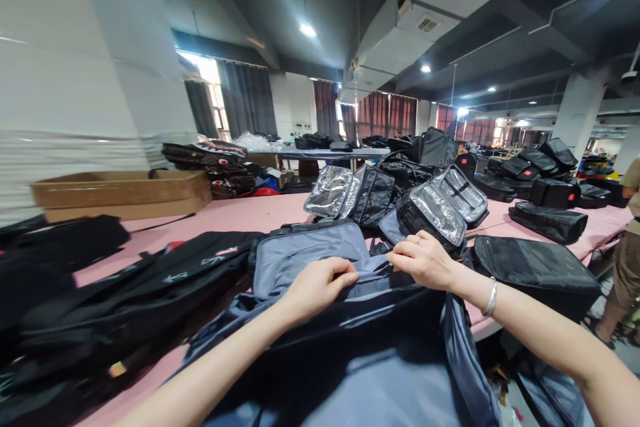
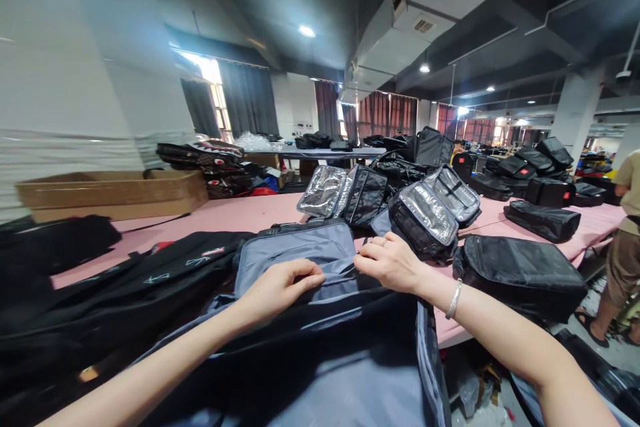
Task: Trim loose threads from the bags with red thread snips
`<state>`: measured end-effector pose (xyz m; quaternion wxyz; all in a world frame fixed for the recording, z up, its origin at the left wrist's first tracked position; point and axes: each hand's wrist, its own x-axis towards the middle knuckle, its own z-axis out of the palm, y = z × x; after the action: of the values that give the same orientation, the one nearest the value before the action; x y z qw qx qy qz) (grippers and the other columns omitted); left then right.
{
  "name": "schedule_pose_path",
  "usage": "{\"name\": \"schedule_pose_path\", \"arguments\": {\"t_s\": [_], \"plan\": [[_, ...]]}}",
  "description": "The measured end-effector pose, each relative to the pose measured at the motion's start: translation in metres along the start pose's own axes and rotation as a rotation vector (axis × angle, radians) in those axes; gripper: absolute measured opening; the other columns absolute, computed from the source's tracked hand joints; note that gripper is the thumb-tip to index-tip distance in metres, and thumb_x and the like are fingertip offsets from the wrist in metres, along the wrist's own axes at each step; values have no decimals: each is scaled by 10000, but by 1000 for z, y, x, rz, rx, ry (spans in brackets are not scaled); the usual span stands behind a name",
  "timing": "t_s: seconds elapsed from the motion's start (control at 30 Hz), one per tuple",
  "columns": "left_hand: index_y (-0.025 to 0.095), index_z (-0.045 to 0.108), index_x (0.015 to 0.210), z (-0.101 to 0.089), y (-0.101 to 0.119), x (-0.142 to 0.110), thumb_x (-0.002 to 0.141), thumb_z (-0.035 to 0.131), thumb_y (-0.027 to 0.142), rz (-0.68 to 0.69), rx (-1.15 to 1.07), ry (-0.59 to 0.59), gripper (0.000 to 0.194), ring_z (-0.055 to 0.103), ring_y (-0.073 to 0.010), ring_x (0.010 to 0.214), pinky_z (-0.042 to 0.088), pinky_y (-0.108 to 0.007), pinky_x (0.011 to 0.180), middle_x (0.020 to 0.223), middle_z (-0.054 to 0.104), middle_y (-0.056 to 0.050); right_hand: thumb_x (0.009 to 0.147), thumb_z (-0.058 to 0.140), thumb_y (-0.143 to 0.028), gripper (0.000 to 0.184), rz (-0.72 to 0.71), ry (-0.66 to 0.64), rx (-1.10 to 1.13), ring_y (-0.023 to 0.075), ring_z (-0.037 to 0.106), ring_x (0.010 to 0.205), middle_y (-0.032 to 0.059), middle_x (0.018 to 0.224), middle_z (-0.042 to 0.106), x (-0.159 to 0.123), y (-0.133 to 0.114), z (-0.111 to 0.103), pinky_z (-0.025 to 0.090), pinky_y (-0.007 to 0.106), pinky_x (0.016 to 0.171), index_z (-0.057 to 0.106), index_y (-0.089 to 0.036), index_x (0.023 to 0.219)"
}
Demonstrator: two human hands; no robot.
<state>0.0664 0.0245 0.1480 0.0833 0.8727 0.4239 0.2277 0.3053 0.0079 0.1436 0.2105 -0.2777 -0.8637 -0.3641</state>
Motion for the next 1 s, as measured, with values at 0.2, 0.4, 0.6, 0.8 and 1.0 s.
{"name": "schedule_pose_path", "arguments": {"t_s": [0.2,0.4,0.6,0.8,1.0], "plan": [[203,660,809,0,-4,-3,762,441,386,61,-213,-53,289,605,-189,796,451,-282,743,834,687,-35,893,506,-315,141,-90,-108,125,151,490,772,16,891,629,12,15,-5,255,292,630,585,-204,930],[186,663,810,-1,0,-4,749,437,355,71,-229,-91,288,603,-186,799,447,-282,753,828,679,-46,859,567,-299,132,-43,-141,290,145,538,835,20,890,635,24,11,4,294,272,662,590,-185,920],[175,656,822,0,-2,-5,759,425,346,72,-234,-97,294,598,-191,810,448,-295,757,838,668,-53,865,549,-268,101,-39,-118,285,149,535,803,20,828,641,26,6,7,285,282,641,597,-182,887],[201,620,897,3,0,-10,790,430,302,122,-180,59,240,578,-174,834,446,-283,764,895,636,-37,856,556,-227,64,64,-89,334,144,531,780,21,809,628,17,8,3,303,269,647,584,-169,860],[204,614,817,18,19,-21,796,369,168,248,162,279,248,541,-140,694,429,-253,624,839,551,-34,857,565,-241,75,115,14,268,153,513,767,21,855,634,-11,20,-5,302,275,654,578,-171,881]]}}
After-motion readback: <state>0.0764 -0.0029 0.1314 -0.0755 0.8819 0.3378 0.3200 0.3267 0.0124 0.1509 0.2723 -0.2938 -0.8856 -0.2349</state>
